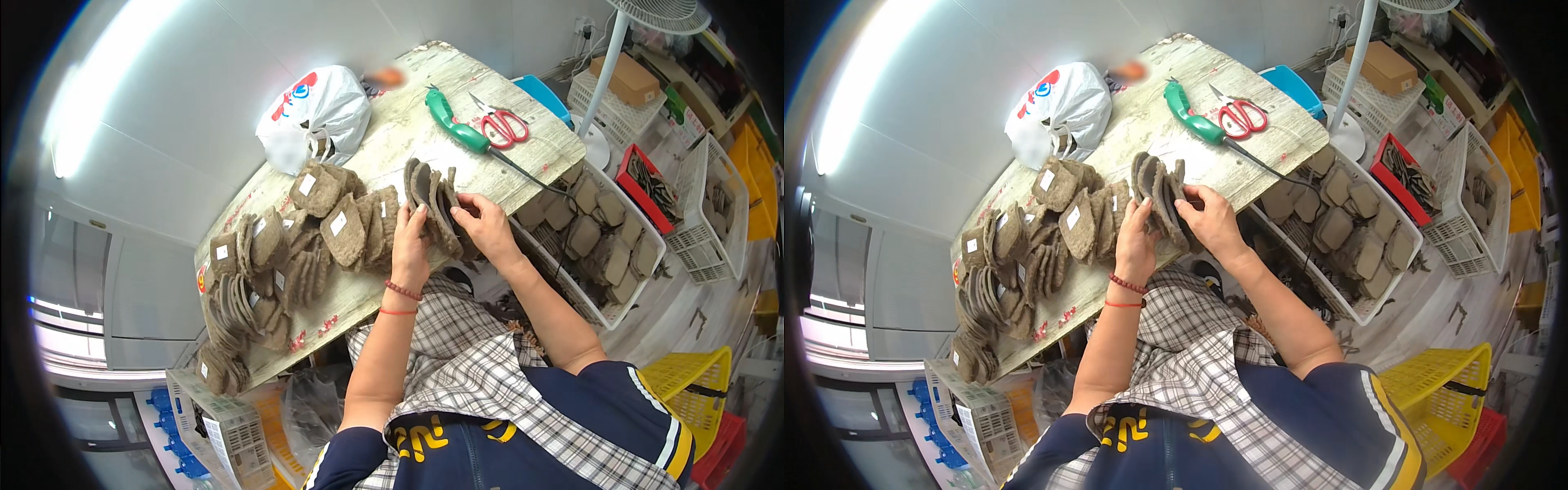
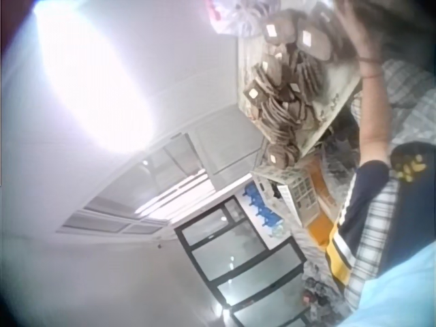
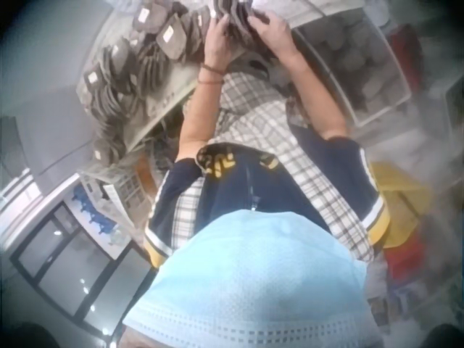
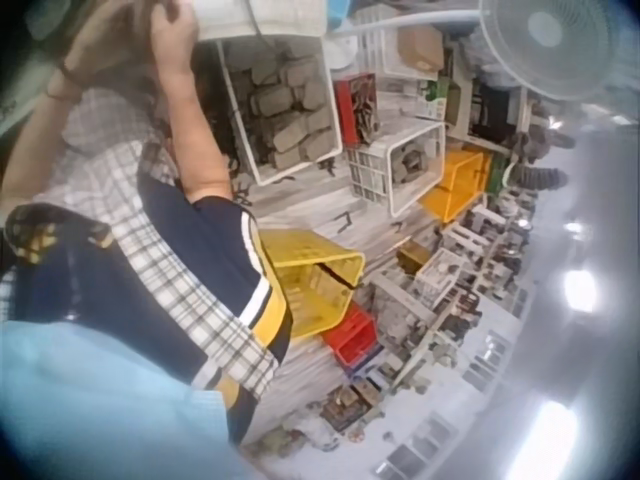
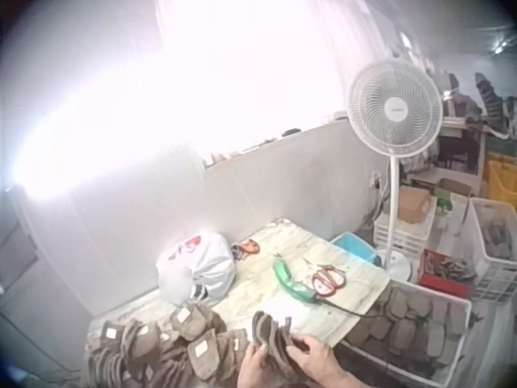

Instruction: The person applies small white labels to the tops of brown fuzzy slippers arranged on a table. They pick up each slipper, place a label, and set it back down, repeating the process across multiple units. The person also handles a plastic bag and a sheet of labels during the task.

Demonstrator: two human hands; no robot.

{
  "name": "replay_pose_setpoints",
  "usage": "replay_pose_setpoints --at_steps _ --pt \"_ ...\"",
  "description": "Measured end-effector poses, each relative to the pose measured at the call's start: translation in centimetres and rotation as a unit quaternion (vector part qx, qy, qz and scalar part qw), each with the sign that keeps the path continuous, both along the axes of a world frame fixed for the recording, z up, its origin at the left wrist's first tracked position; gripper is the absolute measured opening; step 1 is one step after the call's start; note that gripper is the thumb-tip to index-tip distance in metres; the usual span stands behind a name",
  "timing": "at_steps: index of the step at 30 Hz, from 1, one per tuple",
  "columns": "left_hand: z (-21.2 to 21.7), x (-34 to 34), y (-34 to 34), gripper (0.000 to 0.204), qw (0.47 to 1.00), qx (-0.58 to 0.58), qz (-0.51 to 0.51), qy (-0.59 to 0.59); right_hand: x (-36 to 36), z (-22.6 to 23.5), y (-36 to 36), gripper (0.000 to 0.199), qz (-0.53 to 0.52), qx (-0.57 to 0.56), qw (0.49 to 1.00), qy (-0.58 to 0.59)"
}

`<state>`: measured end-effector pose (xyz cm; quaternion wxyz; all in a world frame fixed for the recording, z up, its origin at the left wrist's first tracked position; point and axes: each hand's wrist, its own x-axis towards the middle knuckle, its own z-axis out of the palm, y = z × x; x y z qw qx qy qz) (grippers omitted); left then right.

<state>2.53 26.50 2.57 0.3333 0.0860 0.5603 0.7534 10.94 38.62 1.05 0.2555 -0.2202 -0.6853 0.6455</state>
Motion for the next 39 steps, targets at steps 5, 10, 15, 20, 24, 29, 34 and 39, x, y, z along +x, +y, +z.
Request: replay_pose_setpoints --at_steps 5,10,15,20,24,29,34,39 --pt "-1.1 -0.3 -0.4 0.039 1.000 0.001 -0.011 0.016 -0.2 -0.4 -0.3 0.033 -0.014 0.012 1.000 0.017" --pt "-1.0 -0.2 -0.2 0.042 1.000 -0.003 -0.009 0.014 -0.4 -0.8 -0.2 0.034 -0.019 0.028 0.999 0.010" --pt "-0.2 0.0 -0.2 0.053 1.000 -0.015 -0.006 0.008 -0.6 -0.9 -0.5 0.037 -0.022 0.044 0.999 0.006" --pt "0.3 0.3 0.0 0.055 0.999 -0.032 0.021 -0.008 -1.0 -1.6 -0.7 0.038 -0.034 0.059 0.998 0.006" --pt "-0.5 -0.2 -0.2 0.047 0.999 -0.030 0.013 -0.006 -0.9 -1.5 -0.8 0.037 -0.035 0.063 0.997 0.009" --pt "-0.3 -0.1 -0.2 0.036 1.000 -0.008 0.011 -0.018 -1.0 -1.7 -0.8 0.033 -0.049 0.100 0.994 0.003" --pt "-0.9 -0.4 -0.3 0.029 0.999 0.044 0.011 -0.027 -0.9 -1.4 -1.1 0.029 -0.071 0.116 0.991 -0.005" --pt "-0.8 -0.4 -0.2 0.027 1.000 0.007 0.017 -0.023 -0.8 -0.8 -1.2 0.024 -0.115 0.184 0.973 0.083"
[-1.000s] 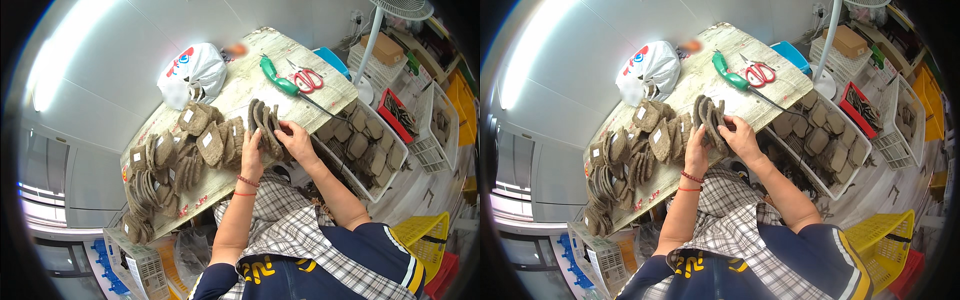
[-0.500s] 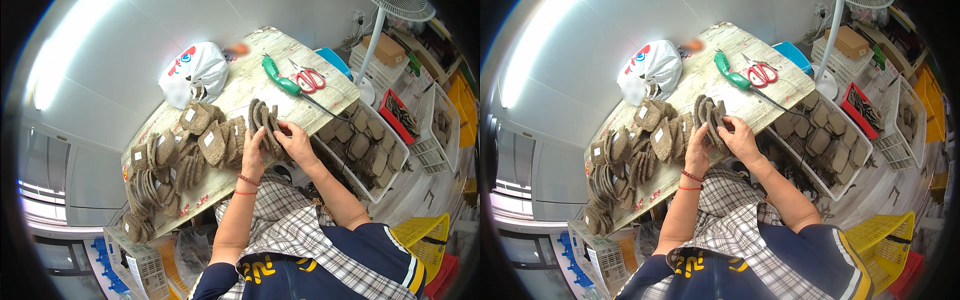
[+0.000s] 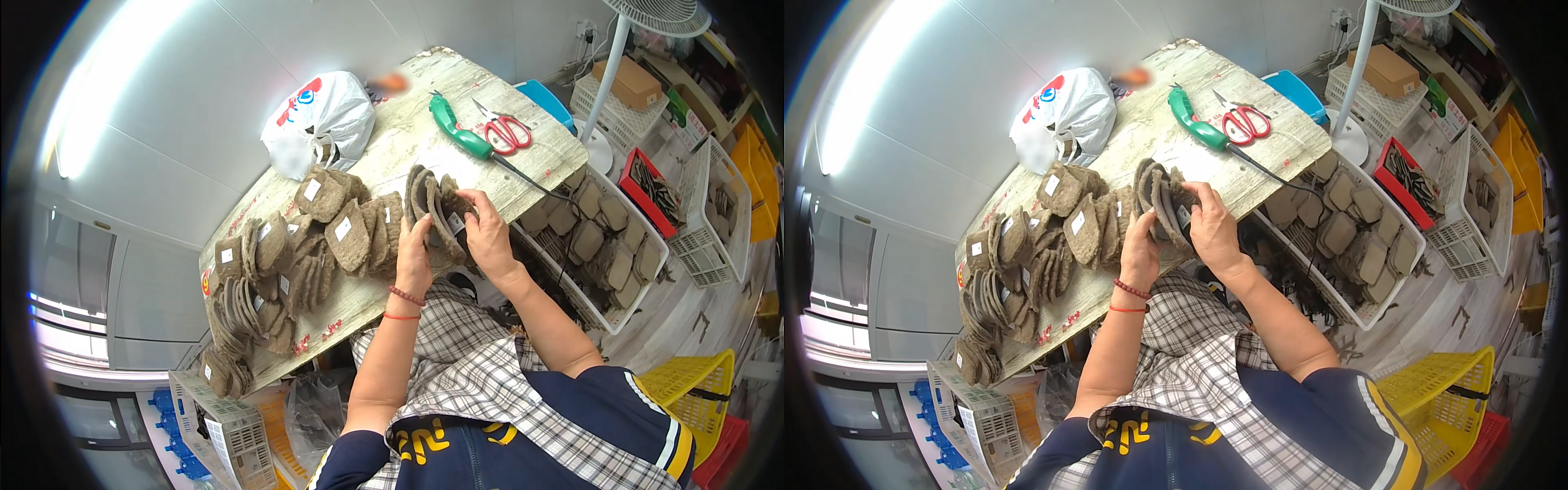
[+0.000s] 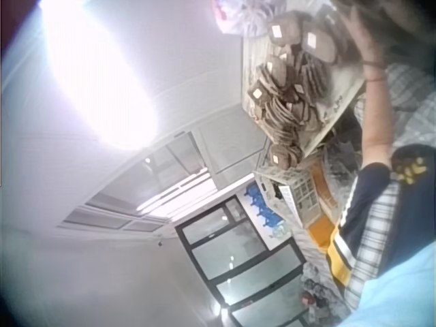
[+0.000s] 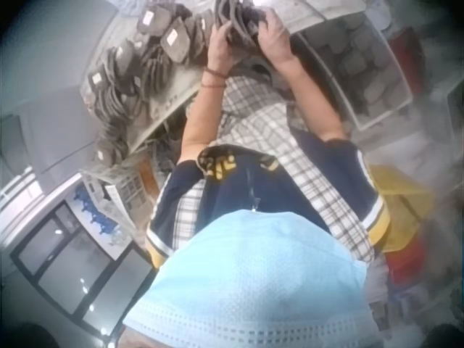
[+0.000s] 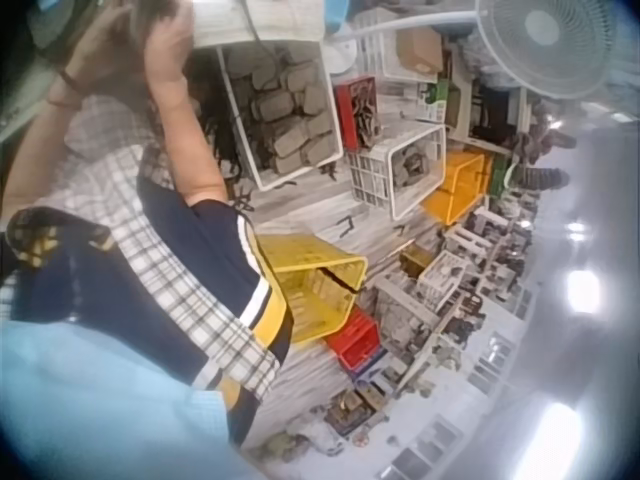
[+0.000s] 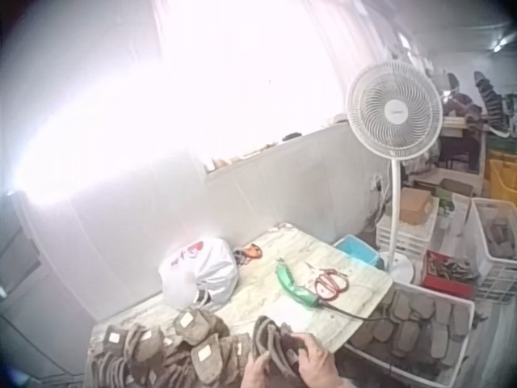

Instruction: The person applies small white labels to the tops of brown fuzzy slippers arranged on a table. They pick up each slipper, place a label, and set it back down, repeating the process across multiple units. The person also handles a plastic bag and a sheet of labels during the task.

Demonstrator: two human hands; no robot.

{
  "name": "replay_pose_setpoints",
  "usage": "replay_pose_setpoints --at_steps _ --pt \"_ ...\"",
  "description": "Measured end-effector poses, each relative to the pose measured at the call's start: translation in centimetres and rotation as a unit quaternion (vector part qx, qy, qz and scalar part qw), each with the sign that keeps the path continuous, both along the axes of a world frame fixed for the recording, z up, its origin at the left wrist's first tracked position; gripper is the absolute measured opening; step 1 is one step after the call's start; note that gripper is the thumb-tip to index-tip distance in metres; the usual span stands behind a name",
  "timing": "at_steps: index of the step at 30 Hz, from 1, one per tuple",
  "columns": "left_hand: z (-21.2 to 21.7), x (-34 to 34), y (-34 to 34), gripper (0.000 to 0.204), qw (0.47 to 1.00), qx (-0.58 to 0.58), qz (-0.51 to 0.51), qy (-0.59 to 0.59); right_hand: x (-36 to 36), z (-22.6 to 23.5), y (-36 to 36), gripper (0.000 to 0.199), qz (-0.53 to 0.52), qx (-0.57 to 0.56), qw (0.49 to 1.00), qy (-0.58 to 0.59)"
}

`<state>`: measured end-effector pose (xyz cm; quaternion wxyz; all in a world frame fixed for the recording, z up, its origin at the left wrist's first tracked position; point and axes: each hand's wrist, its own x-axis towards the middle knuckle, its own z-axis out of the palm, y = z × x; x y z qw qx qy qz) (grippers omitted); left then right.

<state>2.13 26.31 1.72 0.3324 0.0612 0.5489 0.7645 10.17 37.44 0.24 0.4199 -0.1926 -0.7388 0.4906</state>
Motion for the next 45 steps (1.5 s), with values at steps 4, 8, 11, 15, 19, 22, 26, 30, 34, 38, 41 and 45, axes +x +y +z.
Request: replay_pose_setpoints --at_steps 4,8,11,15,19,22,26,30,34,38,41,45 --pt "-1.0 -0.1 0.0 0.031 1.000 -0.017 0.017 -0.002 0.4 -0.7 0.7 0.025 0.068 0.005 0.993 -0.101" --pt "-0.9 0.0 0.4 0.036 0.999 -0.031 0.017 0.008 0.7 0.7 0.0 0.037 0.065 0.015 0.989 -0.134" --pt "-1.6 -0.1 0.3 0.043 0.999 -0.010 0.009 0.029 0.8 1.5 -0.6 0.046 0.060 0.032 0.984 -0.164" --pt "-1.4 0.1 0.5 0.054 0.998 -0.026 0.004 0.051 0.4 -0.2 0.2 0.038 0.022 0.023 0.990 -0.136" --pt "-2.1 0.8 0.8 0.050 0.986 -0.054 0.016 0.156 -0.6 -1.5 0.5 0.041 -0.029 0.008 0.993 -0.112" --pt "-4.0 0.9 1.2 0.054 0.928 -0.138 0.027 0.344 -1.2 -1.9 0.4 0.041 -0.003 -0.056 0.995 -0.085" --pt "-3.2 2.5 1.6 0.059 0.822 -0.264 0.016 0.504 -0.5 -0.3 1.0 0.047 0.089 -0.279 0.955 -0.048" --pt "-4.0 3.3 1.8 0.067 0.763 -0.292 -0.016 0.577 -1.0 -1.8 1.8 0.039 0.070 -0.355 0.932 -0.017" --pt "-3.0 4.1 1.0 0.069 0.828 -0.212 0.013 0.520 -0.7 -2.2 2.1 0.036 0.068 -0.358 0.931 -0.002" --pt "-1.5 4.6 -1.8 0.060 0.800 -0.154 0.041 0.578 -0.1 -1.2 1.9 0.037 0.061 -0.395 0.914 0.062" --pt "-1.3 5.3 -5.5 0.053 0.823 -0.137 0.057 0.548 0.2 -0.5 1.7 0.043 0.075 -0.377 0.921 0.068" --pt "-1.7 6.8 -10.8 0.046 0.879 -0.131 0.097 0.447 0.2 1.3 -0.2 0.047 0.078 -0.395 0.908 0.115"
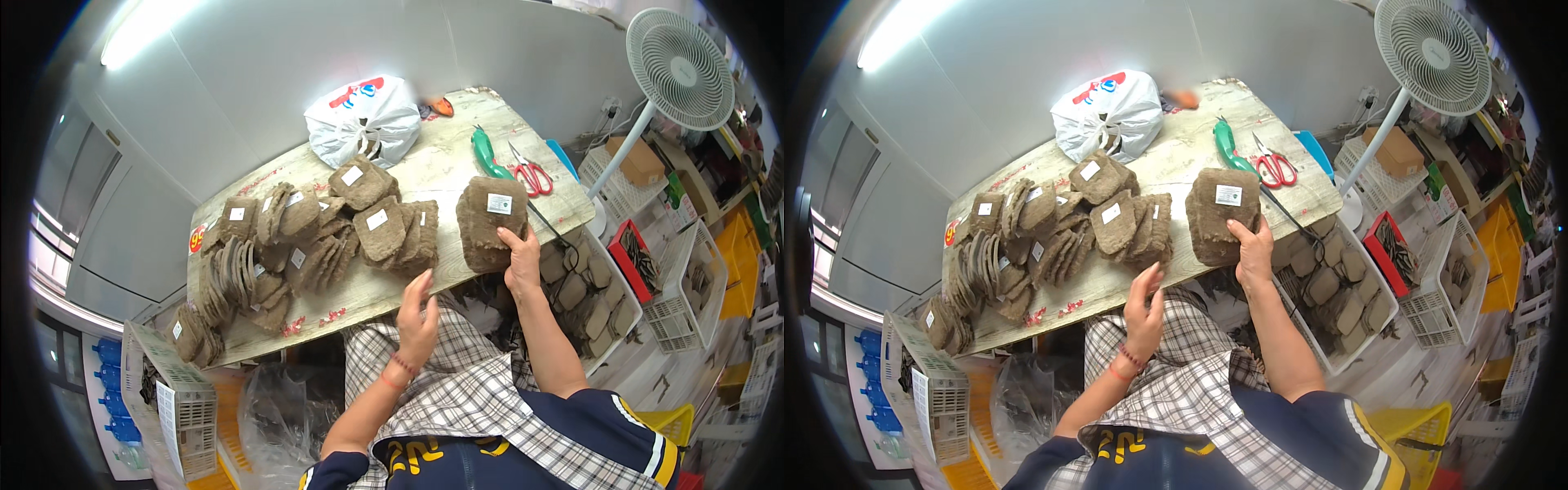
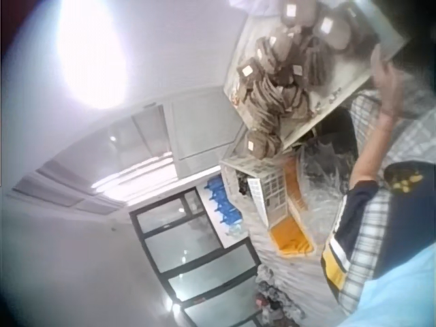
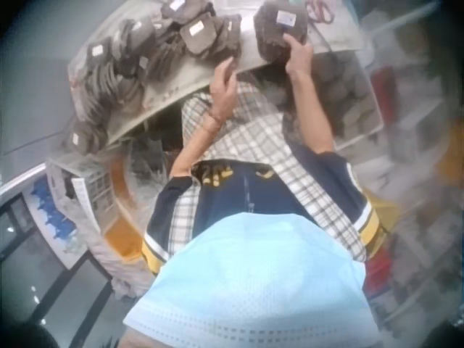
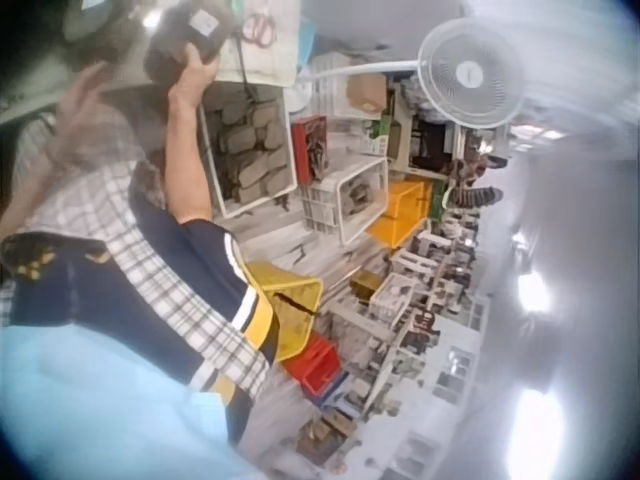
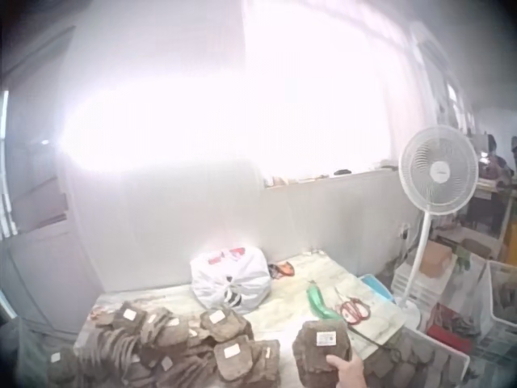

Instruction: The person applies small white labels to the tops of brown fuzzy slippers arranged on a table. They pick up each slipper, place a label, and set it back down, repeating the process across multiple units. The person also handles a plastic bag and a sheet of labels during the task.

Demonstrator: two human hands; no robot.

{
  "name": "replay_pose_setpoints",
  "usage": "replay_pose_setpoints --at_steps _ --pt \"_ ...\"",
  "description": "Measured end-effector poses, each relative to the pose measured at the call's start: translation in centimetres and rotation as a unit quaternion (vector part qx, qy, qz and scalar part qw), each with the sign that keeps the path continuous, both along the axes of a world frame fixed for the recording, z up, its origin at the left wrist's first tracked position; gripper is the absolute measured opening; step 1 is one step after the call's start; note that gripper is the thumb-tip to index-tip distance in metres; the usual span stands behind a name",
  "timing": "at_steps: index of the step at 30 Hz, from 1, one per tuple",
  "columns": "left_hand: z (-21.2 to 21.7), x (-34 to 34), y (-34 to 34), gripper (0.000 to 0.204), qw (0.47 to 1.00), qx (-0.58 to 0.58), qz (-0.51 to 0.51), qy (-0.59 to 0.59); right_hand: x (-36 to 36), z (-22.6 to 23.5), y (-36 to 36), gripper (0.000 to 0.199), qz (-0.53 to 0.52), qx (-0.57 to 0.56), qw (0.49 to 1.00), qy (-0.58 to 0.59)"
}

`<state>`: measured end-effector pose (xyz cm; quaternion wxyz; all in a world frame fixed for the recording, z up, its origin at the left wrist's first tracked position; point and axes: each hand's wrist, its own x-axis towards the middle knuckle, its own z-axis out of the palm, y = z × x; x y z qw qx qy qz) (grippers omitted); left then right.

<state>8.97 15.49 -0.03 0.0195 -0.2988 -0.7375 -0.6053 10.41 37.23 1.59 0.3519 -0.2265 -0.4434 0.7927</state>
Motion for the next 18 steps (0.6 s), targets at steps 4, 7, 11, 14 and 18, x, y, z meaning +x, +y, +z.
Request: replay_pose_setpoints --at_steps 4,7,11,14,18 --pt "-1.5 1.1 -5.2 0.045 0.995 0.025 0.064 -0.066 -0.1 1.1 -0.5 0.050 0.053 -0.053 0.995 0.069" --pt "-2.6 1.2 -8.5 0.043 0.980 0.077 0.132 -0.129 -1.8 3.7 -2.5 0.043 0.130 -0.067 0.986 0.082" --pt "-2.5 -0.1 -10.4 0.038 0.962 0.153 0.164 -0.155 -6.4 6.8 -7.3 0.041 0.193 -0.054 0.977 0.067" --pt "-2.0 -1.2 -10.8 0.037 0.955 0.184 0.171 -0.156 -10.4 5.4 -10.0 0.047 0.187 0.040 0.981 -0.041" --pt "-3.1 -2.2 -11.5 0.035 0.959 0.179 0.177 -0.131 -14.7 -1.5 -8.8 0.076 0.043 0.340 0.911 -0.230"
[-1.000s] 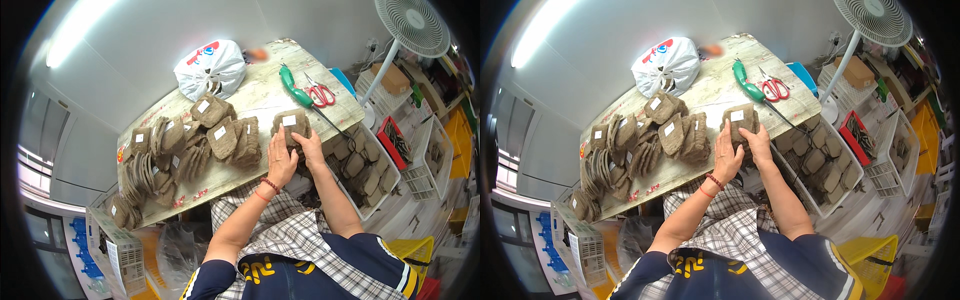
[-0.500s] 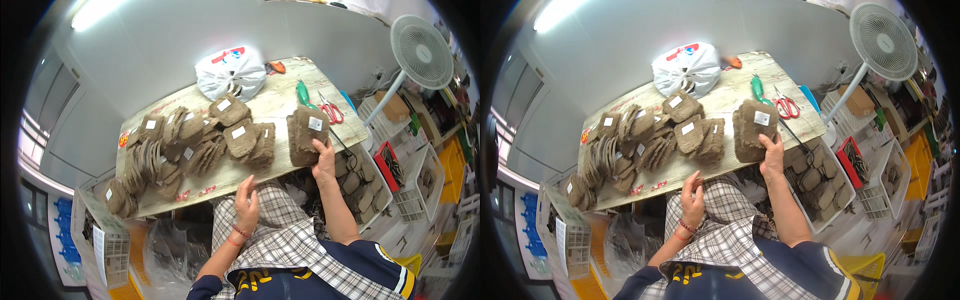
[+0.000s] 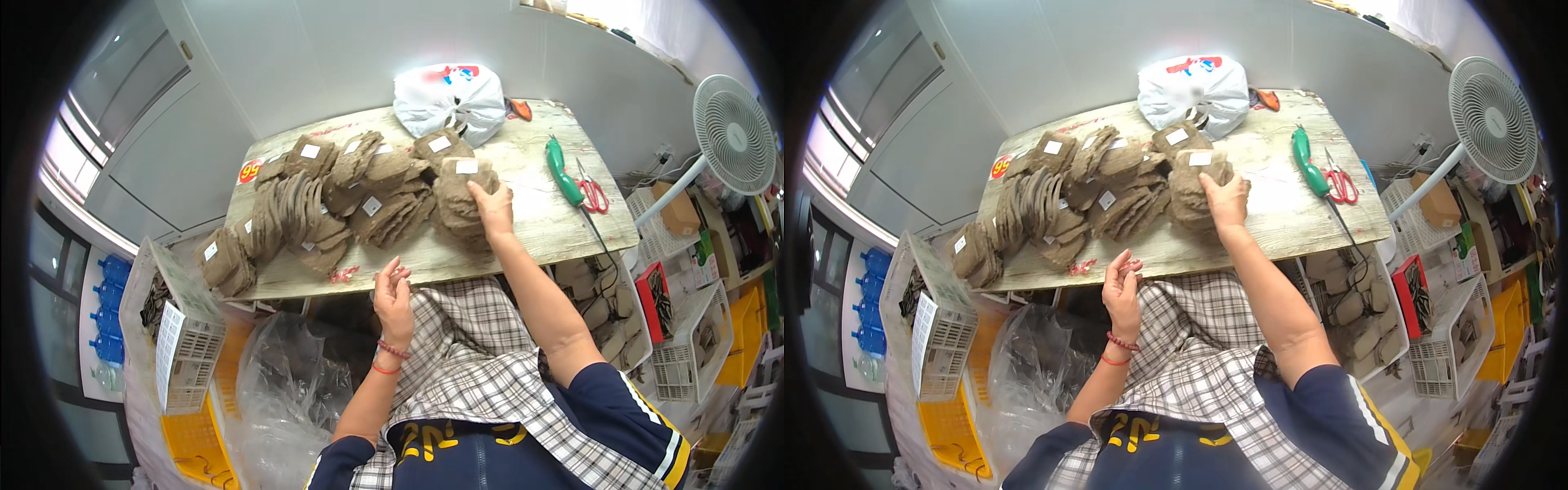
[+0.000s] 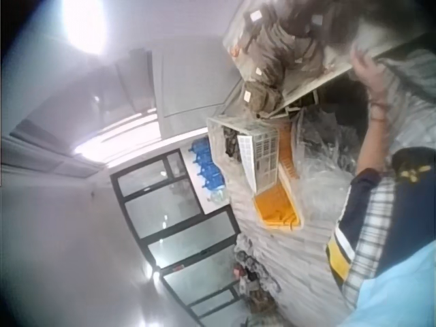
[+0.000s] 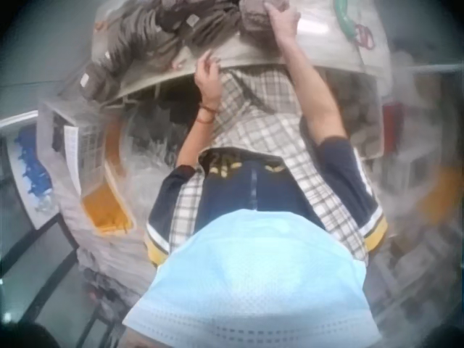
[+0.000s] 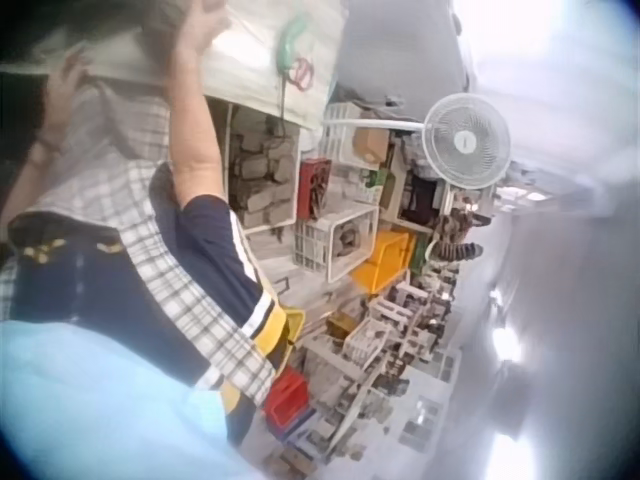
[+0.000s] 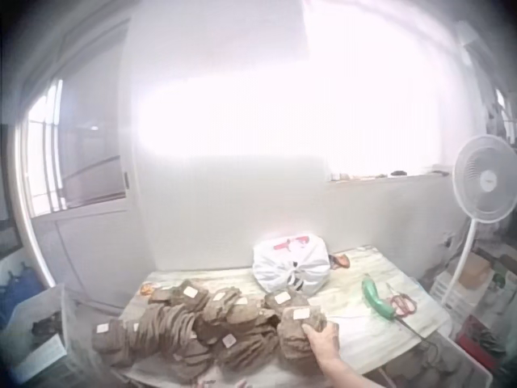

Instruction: The person applies small white labels to the tops of brown fuzzy slippers arranged on a table. They pick up each slipper, place a label, and set it back down, repeating the process across multiple units. The person also handles a plastic bag and a sheet of labels during the task.

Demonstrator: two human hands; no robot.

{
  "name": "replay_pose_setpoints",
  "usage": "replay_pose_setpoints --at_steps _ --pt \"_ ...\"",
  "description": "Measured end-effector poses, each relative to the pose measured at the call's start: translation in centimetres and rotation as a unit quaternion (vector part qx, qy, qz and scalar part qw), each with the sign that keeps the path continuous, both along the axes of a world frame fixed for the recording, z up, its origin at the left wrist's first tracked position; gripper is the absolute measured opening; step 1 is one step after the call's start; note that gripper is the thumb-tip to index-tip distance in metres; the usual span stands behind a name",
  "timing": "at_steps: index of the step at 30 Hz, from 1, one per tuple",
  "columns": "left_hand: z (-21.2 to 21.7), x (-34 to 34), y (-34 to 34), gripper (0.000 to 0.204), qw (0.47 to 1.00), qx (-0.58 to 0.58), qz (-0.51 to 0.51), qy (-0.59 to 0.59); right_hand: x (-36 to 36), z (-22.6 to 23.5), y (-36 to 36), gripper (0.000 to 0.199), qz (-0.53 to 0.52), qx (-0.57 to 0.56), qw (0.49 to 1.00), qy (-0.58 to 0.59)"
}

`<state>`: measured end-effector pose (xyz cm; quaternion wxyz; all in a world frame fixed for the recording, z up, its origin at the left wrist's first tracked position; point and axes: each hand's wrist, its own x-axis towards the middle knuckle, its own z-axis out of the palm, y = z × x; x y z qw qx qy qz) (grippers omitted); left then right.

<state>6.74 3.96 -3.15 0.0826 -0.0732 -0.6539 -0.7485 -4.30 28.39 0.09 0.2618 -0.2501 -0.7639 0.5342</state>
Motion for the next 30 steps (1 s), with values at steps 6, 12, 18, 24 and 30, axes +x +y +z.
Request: replay_pose_setpoints --at_steps 6,12,18,24,30 --pt "-1.5 0.7 -4.1 0.033 0.993 -0.046 0.091 -0.061 -1.4 1.5 -0.3 0.105 -0.021 0.072 0.996 -0.056" --pt "-7.8 5.2 -12.1 0.021 0.964 -0.063 0.207 -0.156 10.9 2.1 2.9 0.049 0.055 0.024 0.976 0.208" --pt "-15.8 5.8 -14.5 0.021 0.894 -0.126 0.032 -0.429 28.3 -10.4 7.4 0.031 0.072 -0.018 0.995 -0.074" --pt "-21.5 -1.0 -14.0 0.043 0.750 -0.568 -0.175 -0.291 31.1 -16.0 8.8 0.028 0.207 -0.013 0.862 -0.463" --pt "-26.7 -9.7 -11.0 0.046 0.644 -0.714 -0.224 -0.160 30.9 -17.3 9.3 0.030 0.208 0.036 0.868 -0.449"
